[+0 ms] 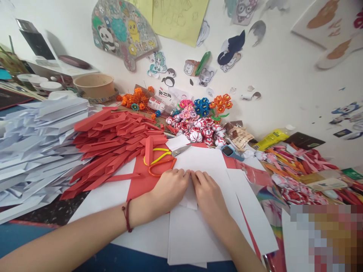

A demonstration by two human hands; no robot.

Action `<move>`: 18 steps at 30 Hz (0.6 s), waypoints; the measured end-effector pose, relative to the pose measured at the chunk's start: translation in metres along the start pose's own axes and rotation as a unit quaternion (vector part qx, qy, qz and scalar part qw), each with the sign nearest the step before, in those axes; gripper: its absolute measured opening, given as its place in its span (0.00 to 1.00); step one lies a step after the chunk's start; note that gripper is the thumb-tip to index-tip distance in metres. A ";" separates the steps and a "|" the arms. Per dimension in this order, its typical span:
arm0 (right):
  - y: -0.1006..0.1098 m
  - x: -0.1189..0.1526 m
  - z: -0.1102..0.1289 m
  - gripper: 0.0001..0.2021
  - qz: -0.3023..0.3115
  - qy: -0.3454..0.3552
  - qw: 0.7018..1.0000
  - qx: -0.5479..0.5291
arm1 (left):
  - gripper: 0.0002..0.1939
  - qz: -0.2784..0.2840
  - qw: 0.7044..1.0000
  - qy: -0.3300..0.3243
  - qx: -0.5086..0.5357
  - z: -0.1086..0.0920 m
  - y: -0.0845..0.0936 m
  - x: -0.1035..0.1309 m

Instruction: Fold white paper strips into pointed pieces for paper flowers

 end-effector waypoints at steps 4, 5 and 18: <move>-0.001 0.002 -0.006 0.17 0.004 -0.024 0.999 -0.035 | 0.13 0.007 1.000 -0.002 -0.005 0.000 -0.001 0.000; -0.001 0.003 -0.008 0.17 0.006 -0.033 0.998 -0.049 | 0.13 0.009 1.000 -0.002 -0.004 0.000 -0.002 0.001; 0.005 0.006 -0.019 0.15 0.003 -0.084 0.991 -0.100 | 0.21 0.048 0.999 0.010 -0.016 0.002 -0.009 0.004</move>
Point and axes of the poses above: each hand's wrist, its own x-axis away from the middle knuckle, its own y-axis out of the back of the hand, z = x × y, the point moved 10 cm from there along -x, towards the middle knuckle, and after that the axes turned 13 degrees about -x, right-handed, at the moved point
